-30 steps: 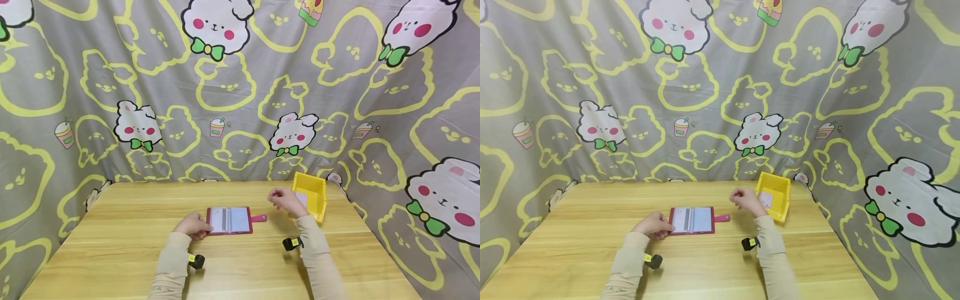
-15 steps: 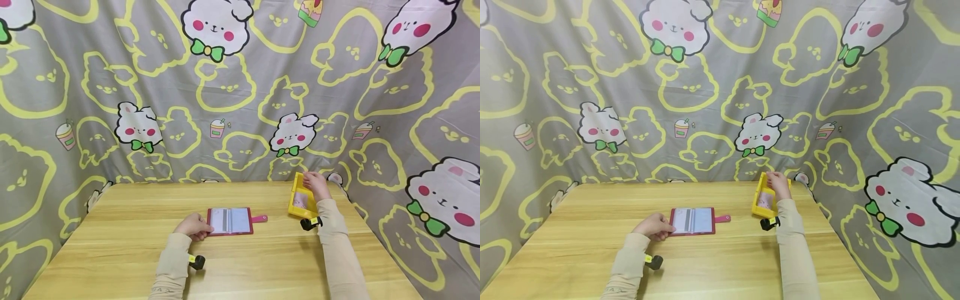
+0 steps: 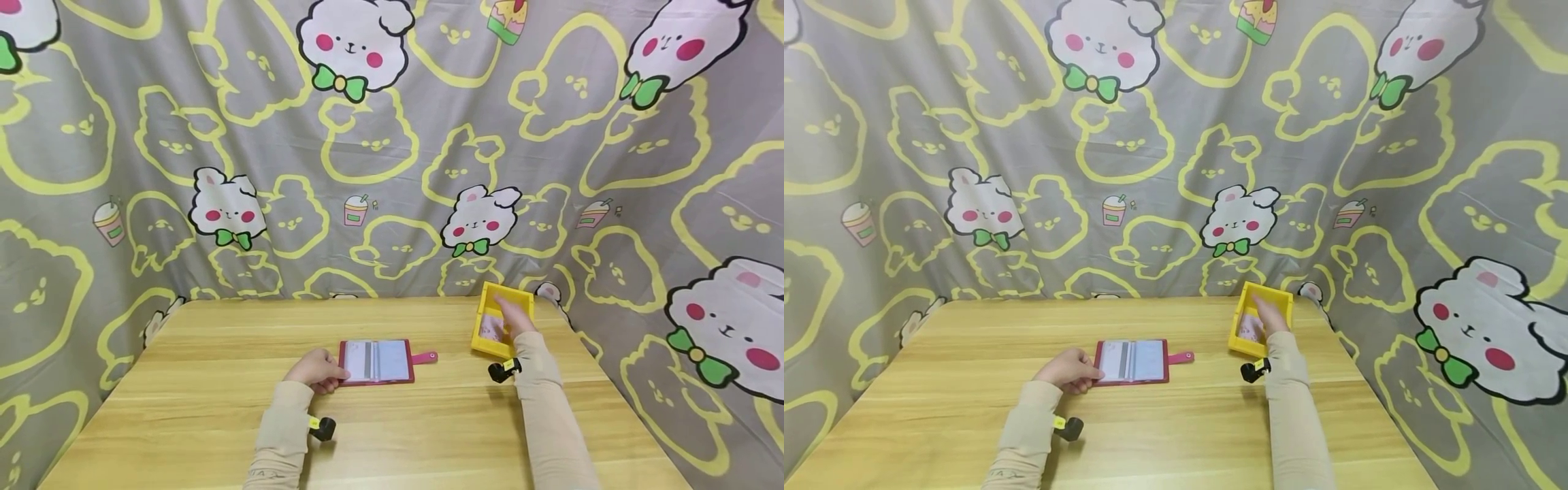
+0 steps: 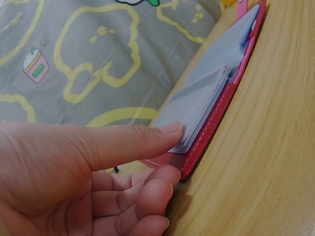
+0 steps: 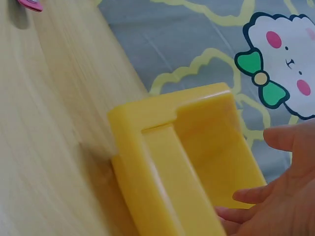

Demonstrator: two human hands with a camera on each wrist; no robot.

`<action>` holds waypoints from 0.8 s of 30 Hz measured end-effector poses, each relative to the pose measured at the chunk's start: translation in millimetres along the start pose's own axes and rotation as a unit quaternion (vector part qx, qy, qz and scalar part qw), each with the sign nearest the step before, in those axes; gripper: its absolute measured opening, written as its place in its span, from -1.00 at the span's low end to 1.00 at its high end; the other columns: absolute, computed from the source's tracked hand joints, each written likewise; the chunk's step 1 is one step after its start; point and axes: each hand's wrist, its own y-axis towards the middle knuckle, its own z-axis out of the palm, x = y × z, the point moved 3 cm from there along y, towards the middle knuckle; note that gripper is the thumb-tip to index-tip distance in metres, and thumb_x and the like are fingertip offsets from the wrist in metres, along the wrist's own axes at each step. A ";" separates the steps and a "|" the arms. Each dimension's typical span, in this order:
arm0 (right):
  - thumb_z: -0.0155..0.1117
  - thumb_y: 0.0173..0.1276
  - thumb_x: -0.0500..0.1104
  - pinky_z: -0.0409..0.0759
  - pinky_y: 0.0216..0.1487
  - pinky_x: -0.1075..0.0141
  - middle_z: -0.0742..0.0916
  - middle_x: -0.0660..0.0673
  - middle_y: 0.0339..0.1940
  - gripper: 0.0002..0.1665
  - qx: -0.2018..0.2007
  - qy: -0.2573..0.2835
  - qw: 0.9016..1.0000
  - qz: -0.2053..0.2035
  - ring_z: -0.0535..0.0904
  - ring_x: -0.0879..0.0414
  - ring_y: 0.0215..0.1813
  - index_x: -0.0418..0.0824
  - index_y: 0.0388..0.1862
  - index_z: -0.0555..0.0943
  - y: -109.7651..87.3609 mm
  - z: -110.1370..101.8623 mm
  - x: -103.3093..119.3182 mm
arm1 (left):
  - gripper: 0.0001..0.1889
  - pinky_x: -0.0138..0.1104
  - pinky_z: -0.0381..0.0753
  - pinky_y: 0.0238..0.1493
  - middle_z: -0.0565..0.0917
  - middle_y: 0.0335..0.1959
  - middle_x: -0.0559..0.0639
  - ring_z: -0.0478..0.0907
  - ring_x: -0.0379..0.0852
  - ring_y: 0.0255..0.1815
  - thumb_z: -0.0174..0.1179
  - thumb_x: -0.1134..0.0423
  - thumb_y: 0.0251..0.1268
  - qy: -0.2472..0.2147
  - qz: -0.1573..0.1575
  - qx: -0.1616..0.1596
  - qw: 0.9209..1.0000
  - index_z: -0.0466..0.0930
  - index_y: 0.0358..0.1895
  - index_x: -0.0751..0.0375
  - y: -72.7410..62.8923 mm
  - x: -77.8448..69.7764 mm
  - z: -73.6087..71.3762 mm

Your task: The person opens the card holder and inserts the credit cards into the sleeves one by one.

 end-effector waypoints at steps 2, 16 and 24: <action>-0.17 0.50 0.23 0.26 0.40 0.07 -0.10 -0.39 0.60 -0.05 -0.008 0.020 1.000 0.005 -0.02 -0.25 0.53 -0.28 0.58 -0.20 0.8 0.4 -3.4 | -0.76 -0.48 0.47 -0.67 0.51 -0.74 -0.06 0.43 -0.26 -0.74 0.38 0.25 0.13 0.000 0.002 0.000 1.000 0.50 -0.55 0.20 0.5 0.2 0.0; -0.11 0.53 0.10 0.38 0.18 0.12 -0.01 -0.32 0.60 -0.14 -0.032 0.063 0.997 -0.022 0.10 -0.15 0.46 -0.21 0.59 -0.19 -11.9 1.6 -7.5 | -0.76 -0.46 0.48 -0.66 0.52 -0.73 -0.05 0.44 -0.25 -0.74 0.38 0.25 0.13 0.007 0.003 -0.002 1.000 0.50 -0.54 0.20 -0.4 -0.7 0.6; -0.01 0.46 -0.20 0.27 0.43 -0.08 -0.07 -0.39 0.59 -0.10 -0.061 0.047 0.993 -0.089 -0.02 -0.25 0.56 -0.35 0.55 -0.27 -13.0 6.7 -1.4 | -0.77 -0.47 0.46 -0.67 0.51 -0.74 -0.05 0.41 -0.26 -0.74 0.36 0.27 0.15 -0.004 -0.002 0.004 1.000 0.50 -0.54 0.22 0.4 -0.3 0.3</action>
